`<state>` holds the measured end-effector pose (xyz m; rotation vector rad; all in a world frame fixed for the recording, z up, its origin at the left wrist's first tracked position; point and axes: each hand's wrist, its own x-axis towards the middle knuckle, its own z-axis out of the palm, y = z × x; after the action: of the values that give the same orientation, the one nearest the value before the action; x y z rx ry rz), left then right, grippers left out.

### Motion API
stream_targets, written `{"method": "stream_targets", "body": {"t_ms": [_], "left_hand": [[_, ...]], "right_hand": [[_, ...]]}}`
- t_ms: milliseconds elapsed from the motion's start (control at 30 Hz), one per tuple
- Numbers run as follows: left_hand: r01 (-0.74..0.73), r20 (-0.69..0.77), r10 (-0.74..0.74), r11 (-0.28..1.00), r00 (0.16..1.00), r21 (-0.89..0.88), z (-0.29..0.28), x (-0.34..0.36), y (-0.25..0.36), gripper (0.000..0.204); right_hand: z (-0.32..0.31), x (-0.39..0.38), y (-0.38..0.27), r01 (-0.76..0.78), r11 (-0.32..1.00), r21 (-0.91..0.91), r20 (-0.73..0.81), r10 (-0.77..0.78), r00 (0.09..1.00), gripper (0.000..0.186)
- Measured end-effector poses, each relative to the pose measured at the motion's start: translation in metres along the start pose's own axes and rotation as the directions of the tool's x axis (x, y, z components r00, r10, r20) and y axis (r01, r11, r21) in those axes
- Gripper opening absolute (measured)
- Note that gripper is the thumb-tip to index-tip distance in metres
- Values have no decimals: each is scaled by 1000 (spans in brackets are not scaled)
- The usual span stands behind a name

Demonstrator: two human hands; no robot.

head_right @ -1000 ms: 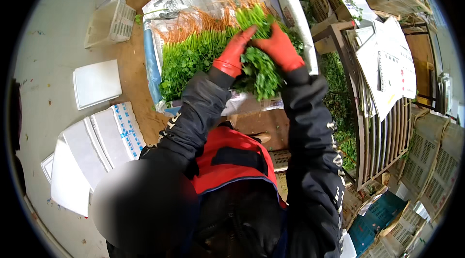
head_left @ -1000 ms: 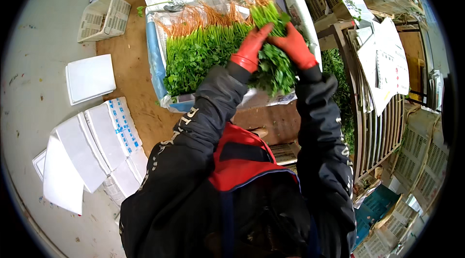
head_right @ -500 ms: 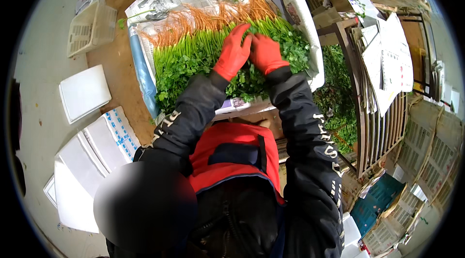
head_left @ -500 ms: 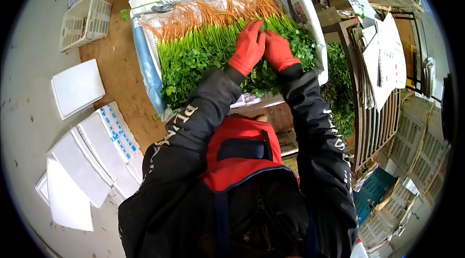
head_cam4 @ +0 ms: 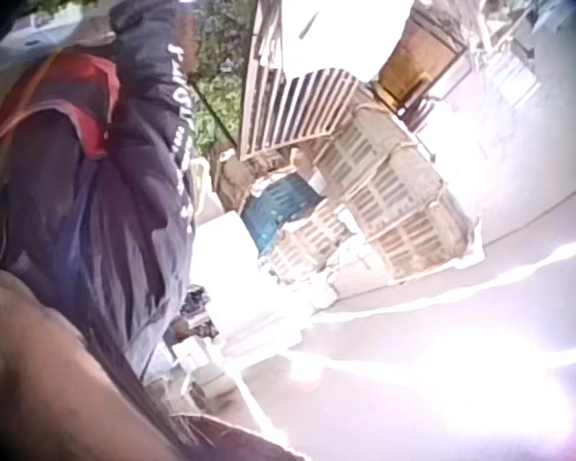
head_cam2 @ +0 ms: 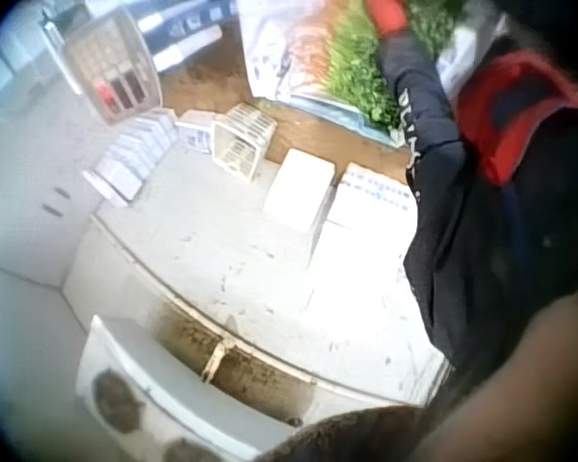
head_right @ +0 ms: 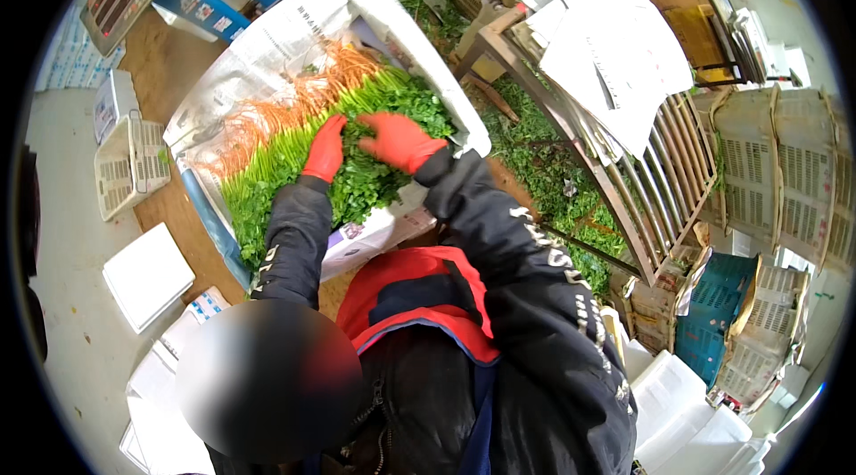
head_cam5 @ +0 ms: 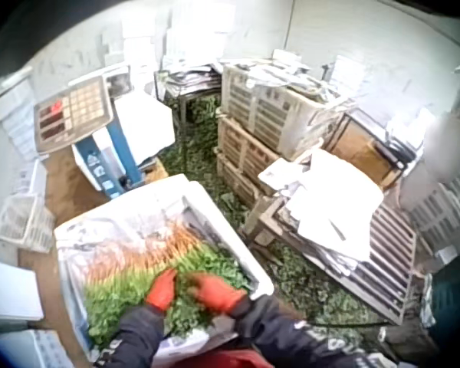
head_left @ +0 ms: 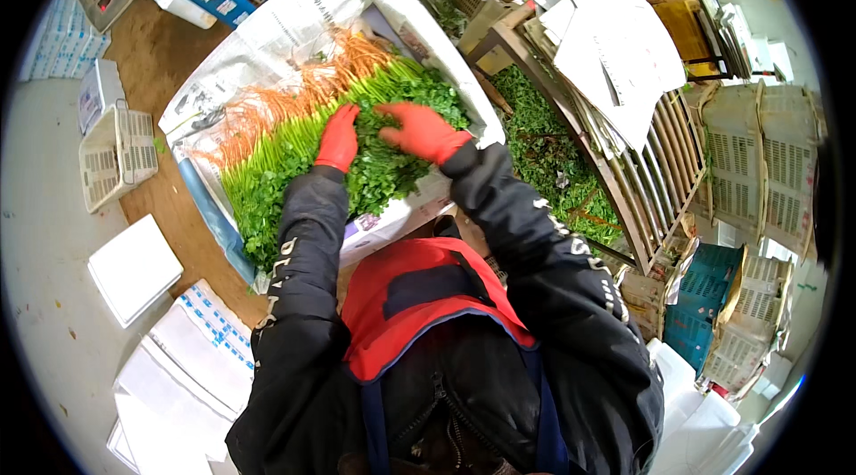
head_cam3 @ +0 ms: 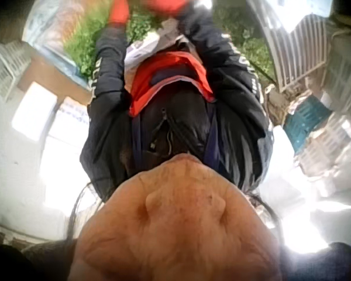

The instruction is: The person sorts bunches of herbs on a metal rack, places them into a plastic-lined crate, and covers them with a newspaper.

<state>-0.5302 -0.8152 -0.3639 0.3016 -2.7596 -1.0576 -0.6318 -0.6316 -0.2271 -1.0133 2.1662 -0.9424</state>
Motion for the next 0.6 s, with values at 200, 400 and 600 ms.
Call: {"method": "stream_targets", "body": {"t_ms": [200,400,600], "left_hand": [[19,-185,-39,994,982,-104,-47,9,70,34],[178,-333,-270,943,903,-282,-65,-36,173,27],[172,-241,-324,853,915,-494,-26,-42,229,26]], "right_hand": [[-235,-70,146,-315,935,-162,-823,49,566,41],[-305,-80,229,-603,762,-238,-716,282,639,34],[-303,-75,236,-585,782,-214,-741,261,619,23]]}}
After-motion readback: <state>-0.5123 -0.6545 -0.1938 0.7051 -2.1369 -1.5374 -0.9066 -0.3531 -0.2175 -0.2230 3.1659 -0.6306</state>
